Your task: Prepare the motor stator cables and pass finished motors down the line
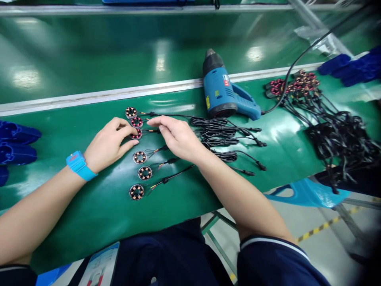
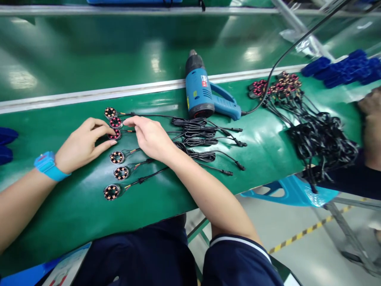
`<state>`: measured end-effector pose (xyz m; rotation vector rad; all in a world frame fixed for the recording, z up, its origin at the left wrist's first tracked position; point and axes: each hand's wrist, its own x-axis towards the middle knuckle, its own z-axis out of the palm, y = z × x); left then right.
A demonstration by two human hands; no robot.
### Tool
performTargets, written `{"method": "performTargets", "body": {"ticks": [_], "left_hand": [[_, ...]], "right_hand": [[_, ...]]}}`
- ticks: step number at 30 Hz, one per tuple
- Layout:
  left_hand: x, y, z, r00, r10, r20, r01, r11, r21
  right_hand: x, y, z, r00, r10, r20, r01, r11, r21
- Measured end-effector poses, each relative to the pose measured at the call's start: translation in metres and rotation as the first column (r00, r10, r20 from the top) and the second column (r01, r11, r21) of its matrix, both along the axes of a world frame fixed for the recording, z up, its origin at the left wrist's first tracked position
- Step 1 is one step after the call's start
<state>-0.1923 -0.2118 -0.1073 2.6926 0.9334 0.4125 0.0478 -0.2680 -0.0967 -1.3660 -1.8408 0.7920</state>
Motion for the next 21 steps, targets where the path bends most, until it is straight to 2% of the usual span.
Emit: {"method": "performTargets", "body": {"ticks": [3, 6, 12, 17, 21], "left_hand": [[0.002, 0.002, -0.008, 0.999, -0.051, 0.004, 0.051, 0.997, 0.054], [0.001, -0.001, -0.01, 0.993, -0.102, 0.058, 0.097, 0.991, 0.087], [-0.002, -0.007, -0.004, 0.99, -0.048, 0.136, 0.028, 0.989, 0.146], [-0.001, -0.01, -0.006, 0.989, -0.063, 0.135, 0.045, 0.99, 0.132], [0.001, -0.009, -0.006, 0.985, -0.108, 0.135, 0.09, 0.986, 0.139]], "right_hand": [[-0.009, 0.009, -0.008, 0.999, 0.027, -0.028, -0.027, 0.999, -0.021], [-0.013, 0.013, -0.012, 0.998, 0.064, 0.005, -0.063, 0.998, -0.021], [-0.008, 0.011, -0.008, 0.991, 0.127, 0.036, -0.122, 0.984, -0.128], [-0.006, 0.013, -0.013, 0.974, 0.076, -0.215, -0.132, 0.957, -0.258], [-0.007, 0.012, -0.016, 0.944, 0.03, -0.328, -0.126, 0.954, -0.274]]}}
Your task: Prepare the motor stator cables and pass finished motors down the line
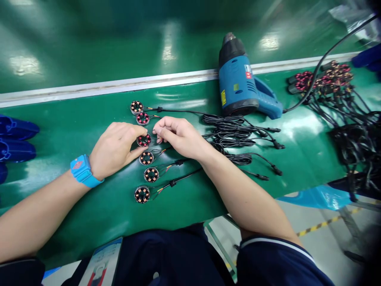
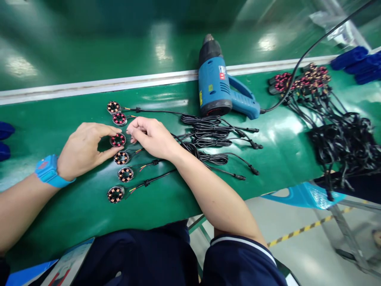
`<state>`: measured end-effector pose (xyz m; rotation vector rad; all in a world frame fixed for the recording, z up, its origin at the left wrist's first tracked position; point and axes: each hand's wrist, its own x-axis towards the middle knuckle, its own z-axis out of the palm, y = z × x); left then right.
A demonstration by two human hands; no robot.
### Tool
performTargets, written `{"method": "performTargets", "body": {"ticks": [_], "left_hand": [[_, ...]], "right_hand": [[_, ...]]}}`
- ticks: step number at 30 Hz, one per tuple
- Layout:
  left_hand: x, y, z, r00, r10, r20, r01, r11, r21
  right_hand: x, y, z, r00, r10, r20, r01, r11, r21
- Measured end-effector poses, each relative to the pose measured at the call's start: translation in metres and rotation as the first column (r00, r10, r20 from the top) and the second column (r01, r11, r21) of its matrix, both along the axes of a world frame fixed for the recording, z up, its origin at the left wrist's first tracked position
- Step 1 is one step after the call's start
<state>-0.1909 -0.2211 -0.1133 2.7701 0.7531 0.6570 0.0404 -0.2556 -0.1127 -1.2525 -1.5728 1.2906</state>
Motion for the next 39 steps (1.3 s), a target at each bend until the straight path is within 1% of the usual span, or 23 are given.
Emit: {"method": "performTargets", "body": {"ticks": [1, 3, 5, 7, 9, 11, 12, 15, 16, 18, 20, 21, 24, 26, 27, 28, 30, 32, 34, 36, 39], "left_hand": [[0.0, 0.0, 0.0, 1.0, -0.006, -0.009, 0.006, 1.0, 0.004], [-0.001, 0.001, 0.001, 0.998, -0.012, -0.055, 0.011, 1.0, -0.012], [-0.003, 0.002, 0.002, 0.994, -0.015, -0.112, 0.007, 0.997, -0.074], [-0.006, 0.005, 0.004, 0.992, -0.001, -0.123, -0.019, 0.986, -0.165], [-0.007, 0.01, 0.007, 0.996, 0.04, -0.085, -0.059, 0.971, -0.232], [-0.006, 0.016, 0.008, 0.993, 0.098, -0.067, -0.112, 0.963, -0.245], [-0.005, 0.02, 0.008, 0.99, 0.117, -0.079, -0.132, 0.963, -0.233], [0.0, 0.028, 0.006, 0.981, 0.132, -0.14, -0.154, 0.974, -0.164], [0.002, 0.03, 0.005, 0.981, 0.131, -0.145, -0.152, 0.978, -0.146], [0.004, 0.031, 0.001, 0.983, 0.134, -0.125, -0.15, 0.981, -0.127], [0.004, 0.031, -0.003, 0.988, 0.124, -0.096, -0.136, 0.983, -0.126], [0.003, 0.032, -0.005, 0.99, 0.113, -0.087, -0.123, 0.984, -0.126], [-0.002, 0.035, -0.012, 0.994, 0.089, -0.056, -0.096, 0.984, -0.148], [-0.006, 0.036, -0.014, 0.992, 0.123, -0.014, -0.124, 0.981, -0.151], [-0.007, 0.036, -0.012, 0.989, 0.15, 0.003, -0.148, 0.98, -0.133], [-0.009, 0.035, -0.01, 0.985, 0.173, 0.008, -0.172, 0.981, -0.093], [-0.009, 0.031, -0.004, 0.981, 0.192, -0.022, -0.191, 0.981, 0.025], [-0.008, 0.026, 0.002, 0.981, 0.176, -0.077, -0.165, 0.977, 0.135], [-0.005, 0.024, 0.006, 0.983, 0.15, -0.104, -0.128, 0.973, 0.19], [-0.004, 0.023, 0.008, 0.988, 0.133, -0.085, -0.117, 0.979, 0.168], [-0.003, 0.024, 0.009, 0.991, 0.13, -0.013, -0.13, 0.991, 0.039]], "right_hand": [[0.0, -0.001, 0.0, 1.0, 0.004, 0.01, -0.004, 1.0, 0.007], [0.0, -0.003, 0.002, 0.997, 0.004, 0.082, -0.007, 0.999, 0.037], [0.001, -0.004, 0.004, 0.985, -0.031, 0.168, 0.013, 0.994, 0.107], [0.002, -0.005, 0.006, 0.97, -0.131, 0.204, 0.085, 0.972, 0.219], [0.005, -0.004, 0.007, 0.951, -0.25, 0.179, 0.184, 0.929, 0.321], [0.009, 0.0, 0.008, 0.932, -0.315, 0.179, 0.232, 0.898, 0.374], [0.01, 0.003, 0.009, 0.924, -0.317, 0.213, 0.219, 0.897, 0.384], [0.01, 0.012, 0.009, 0.884, -0.259, 0.39, 0.114, 0.927, 0.357], [0.008, 0.016, 0.009, 0.864, -0.246, 0.439, 0.095, 0.937, 0.337], [0.002, 0.021, 0.009, 0.835, -0.246, 0.492, 0.098, 0.947, 0.307], [-0.004, 0.025, 0.008, 0.831, -0.242, 0.501, 0.102, 0.952, 0.29], [-0.007, 0.026, 0.007, 0.84, -0.222, 0.495, 0.084, 0.955, 0.284], [-0.01, 0.026, 0.002, 0.895, -0.089, 0.437, -0.037, 0.962, 0.27], [-0.008, 0.024, 0.001, 0.92, -0.007, 0.393, -0.099, 0.963, 0.25], [-0.008, 0.023, 0.0, 0.927, 0.012, 0.375, -0.109, 0.965, 0.238], [-0.007, 0.022, 0.0, 0.932, 0.016, 0.363, -0.105, 0.968, 0.227], [-0.005, 0.02, 0.001, 0.934, 0.0, 0.356, -0.081, 0.974, 0.213], [-0.005, 0.02, 0.001, 0.927, -0.016, 0.376, -0.069, 0.975, 0.211], [-0.006, 0.021, 0.002, 0.911, -0.011, 0.411, -0.089, 0.971, 0.223], [-0.006, 0.022, 0.002, 0.901, -0.001, 0.433, -0.113, 0.965, 0.237], [-0.005, 0.023, 0.003, 0.917, 0.024, 0.399, -0.122, 0.967, 0.222]]}}
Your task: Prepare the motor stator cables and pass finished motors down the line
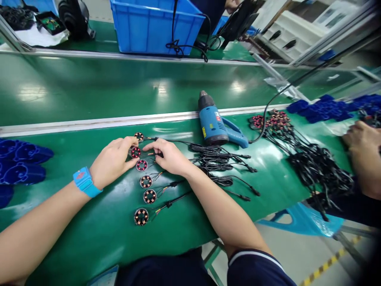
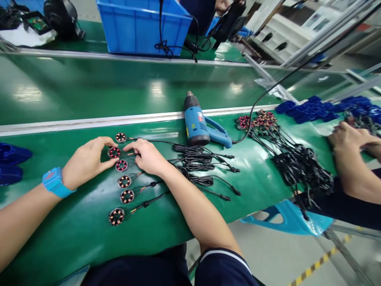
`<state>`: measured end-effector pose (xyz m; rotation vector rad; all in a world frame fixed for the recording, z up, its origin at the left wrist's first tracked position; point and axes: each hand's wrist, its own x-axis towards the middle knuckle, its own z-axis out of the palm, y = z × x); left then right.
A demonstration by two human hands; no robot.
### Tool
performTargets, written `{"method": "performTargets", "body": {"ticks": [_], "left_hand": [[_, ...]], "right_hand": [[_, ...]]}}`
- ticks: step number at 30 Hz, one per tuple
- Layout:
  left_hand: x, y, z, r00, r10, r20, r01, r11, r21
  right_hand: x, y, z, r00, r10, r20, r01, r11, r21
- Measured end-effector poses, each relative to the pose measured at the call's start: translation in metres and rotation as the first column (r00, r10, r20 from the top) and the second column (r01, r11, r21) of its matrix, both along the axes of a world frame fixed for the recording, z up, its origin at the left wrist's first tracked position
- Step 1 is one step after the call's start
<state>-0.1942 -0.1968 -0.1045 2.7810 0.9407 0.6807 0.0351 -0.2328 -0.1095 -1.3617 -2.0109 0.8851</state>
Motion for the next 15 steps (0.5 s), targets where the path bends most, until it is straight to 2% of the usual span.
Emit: {"method": "performTargets", "body": {"ticks": [4, 9, 11, 15], "left_hand": [[0.0, 0.001, 0.001, 0.997, -0.006, 0.081, 0.014, 0.994, -0.105], [0.005, -0.002, 0.002, 0.987, 0.031, 0.157, 0.002, 0.98, -0.201], [0.006, -0.002, 0.002, 0.985, 0.038, 0.169, 0.002, 0.973, -0.231], [0.003, 0.008, -0.002, 0.997, -0.035, 0.065, 0.054, 0.945, -0.323]], "right_hand": [[0.003, 0.004, -0.003, 0.981, 0.044, -0.19, -0.062, 0.994, -0.094], [0.002, 0.007, -0.01, 0.843, -0.02, -0.537, -0.176, 0.934, -0.312], [0.001, 0.007, -0.011, 0.832, -0.049, -0.552, -0.174, 0.922, -0.345], [0.0, 0.005, -0.01, 0.929, -0.051, -0.366, -0.044, 0.968, -0.247]]}}
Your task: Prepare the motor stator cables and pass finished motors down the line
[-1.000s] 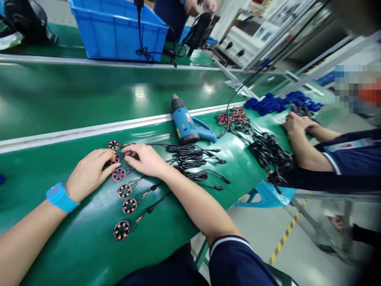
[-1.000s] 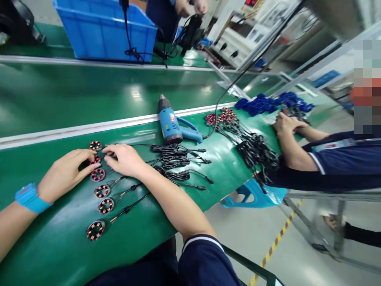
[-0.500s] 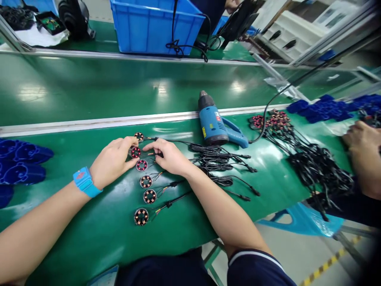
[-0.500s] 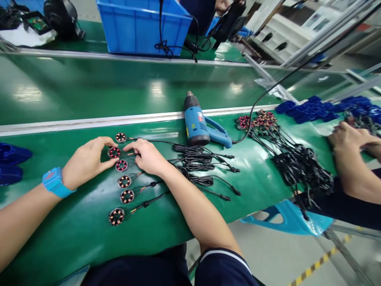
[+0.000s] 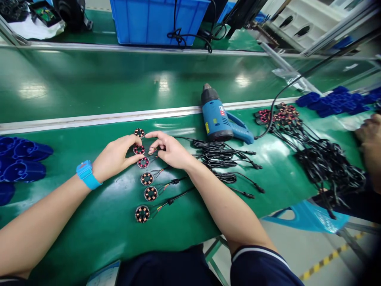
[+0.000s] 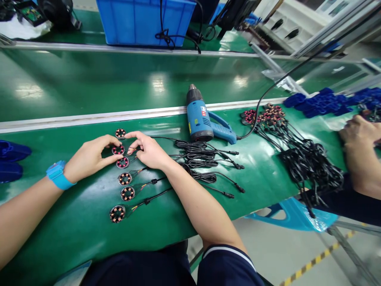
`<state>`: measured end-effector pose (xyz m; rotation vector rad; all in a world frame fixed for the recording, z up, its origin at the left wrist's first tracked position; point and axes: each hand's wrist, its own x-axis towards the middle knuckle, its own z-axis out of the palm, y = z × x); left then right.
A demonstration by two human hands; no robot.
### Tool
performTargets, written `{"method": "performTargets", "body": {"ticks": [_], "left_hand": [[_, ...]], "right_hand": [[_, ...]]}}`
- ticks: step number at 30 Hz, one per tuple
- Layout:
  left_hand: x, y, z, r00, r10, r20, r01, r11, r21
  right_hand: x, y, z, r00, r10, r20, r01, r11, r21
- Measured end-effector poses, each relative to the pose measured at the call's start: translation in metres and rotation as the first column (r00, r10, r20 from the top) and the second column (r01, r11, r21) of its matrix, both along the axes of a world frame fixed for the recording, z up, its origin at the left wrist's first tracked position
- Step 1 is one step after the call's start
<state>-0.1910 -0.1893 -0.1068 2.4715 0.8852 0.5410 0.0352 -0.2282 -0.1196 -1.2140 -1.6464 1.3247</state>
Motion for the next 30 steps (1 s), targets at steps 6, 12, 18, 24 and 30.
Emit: {"method": "performTargets", "body": {"ticks": [6, 12, 18, 24, 30], "left_hand": [[-0.009, 0.01, 0.003, 0.998, -0.059, -0.001, 0.058, 0.994, -0.092], [0.003, 0.027, 0.003, 0.988, 0.151, 0.038, -0.151, 0.989, -0.003], [0.019, 0.046, -0.015, 0.99, 0.108, 0.093, -0.097, 0.989, -0.112], [0.012, 0.037, -0.004, 0.985, 0.158, -0.071, -0.131, 0.947, 0.295], [0.01, 0.032, 0.002, 0.984, 0.142, -0.105, -0.094, 0.923, 0.373]], "right_hand": [[0.016, -0.004, 0.016, 0.969, -0.025, 0.244, -0.005, 0.993, 0.119], [0.018, 0.009, 0.032, 0.893, -0.202, 0.402, 0.081, 0.951, 0.298], [-0.001, 0.034, 0.014, 0.826, -0.207, 0.524, 0.04, 0.949, 0.312], [-0.002, 0.037, 0.006, 0.91, -0.121, 0.397, 0.015, 0.965, 0.261], [0.001, 0.036, 0.009, 0.946, -0.064, 0.317, -0.002, 0.979, 0.204]]}}
